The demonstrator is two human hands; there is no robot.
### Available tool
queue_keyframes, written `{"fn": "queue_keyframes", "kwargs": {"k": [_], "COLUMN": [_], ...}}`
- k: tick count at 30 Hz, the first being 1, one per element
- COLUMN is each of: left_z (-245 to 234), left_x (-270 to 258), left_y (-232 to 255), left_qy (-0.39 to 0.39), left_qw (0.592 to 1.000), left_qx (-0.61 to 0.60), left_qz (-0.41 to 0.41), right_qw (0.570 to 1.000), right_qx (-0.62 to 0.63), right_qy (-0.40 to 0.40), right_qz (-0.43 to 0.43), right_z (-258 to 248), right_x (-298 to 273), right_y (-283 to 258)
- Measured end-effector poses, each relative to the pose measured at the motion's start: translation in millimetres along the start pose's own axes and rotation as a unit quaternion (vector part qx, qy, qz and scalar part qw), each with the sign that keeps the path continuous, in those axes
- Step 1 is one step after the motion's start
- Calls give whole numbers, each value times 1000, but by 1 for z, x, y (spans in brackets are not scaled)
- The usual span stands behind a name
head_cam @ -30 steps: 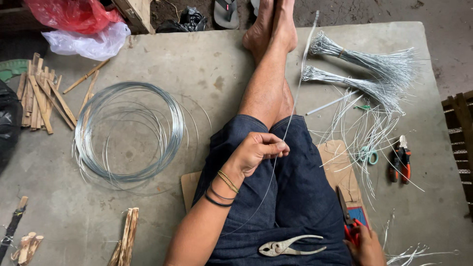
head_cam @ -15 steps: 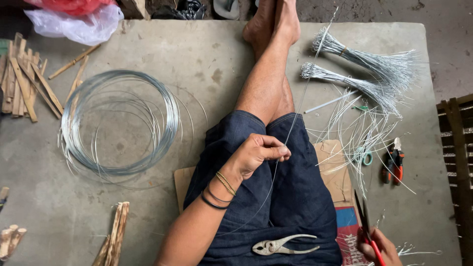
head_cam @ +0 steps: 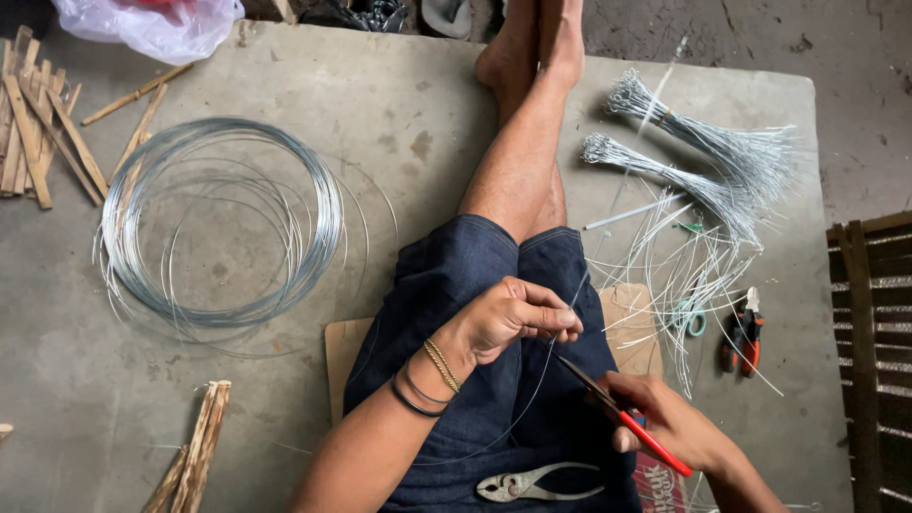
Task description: The person sits on the floor and repeatedly bends thin metal wire into small loops using pliers, then cuts the wire with scissors. The person handles the wire and tools one at a time, placing finished pieces aside.
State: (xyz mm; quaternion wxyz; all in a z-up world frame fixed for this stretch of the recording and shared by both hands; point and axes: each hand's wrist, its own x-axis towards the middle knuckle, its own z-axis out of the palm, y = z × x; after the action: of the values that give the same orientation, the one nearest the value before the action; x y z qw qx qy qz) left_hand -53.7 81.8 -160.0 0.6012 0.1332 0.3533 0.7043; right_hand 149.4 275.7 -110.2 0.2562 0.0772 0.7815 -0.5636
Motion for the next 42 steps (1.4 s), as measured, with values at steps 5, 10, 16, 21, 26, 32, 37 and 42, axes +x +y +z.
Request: {"fn": "queue_keyframes", "kwargs": {"k": [5,10,16,21,26,32,37,42], "left_z": [-3,-5,-7,-8,-9,-9,-9,-10], "left_x": [8,12,8,10,10,11,12,11], "left_y": [-8,-9,-16,-17,-22,-23,-22,-23], "left_qy": [-23,-41,-55,-35,-57,-44,-41,-38], "left_qw": [996,988,985,985,986,988,987,986], "left_qx": [-64,-130,-144,-148,-144,-137,-145,-153], "left_qz": [-52,-77,-77,-78,-54,-64,-58,-55], "right_qw": [1000,1000,999,999,999,998,998,996], "right_qx": [10,3,4,13,7,31,54,88], "right_qy": [-10,-8,9,14,19,8,5,3], "right_qz": [23,-22,-46,-43,-45,-48,-24,-34], "right_z": [-6,-4,2,4,5,5,7,9], "right_x": [11,21,29,35,37,40,41,41], "right_y": [-10,-15,-19,-25,-23,-14,-10,-8]}}
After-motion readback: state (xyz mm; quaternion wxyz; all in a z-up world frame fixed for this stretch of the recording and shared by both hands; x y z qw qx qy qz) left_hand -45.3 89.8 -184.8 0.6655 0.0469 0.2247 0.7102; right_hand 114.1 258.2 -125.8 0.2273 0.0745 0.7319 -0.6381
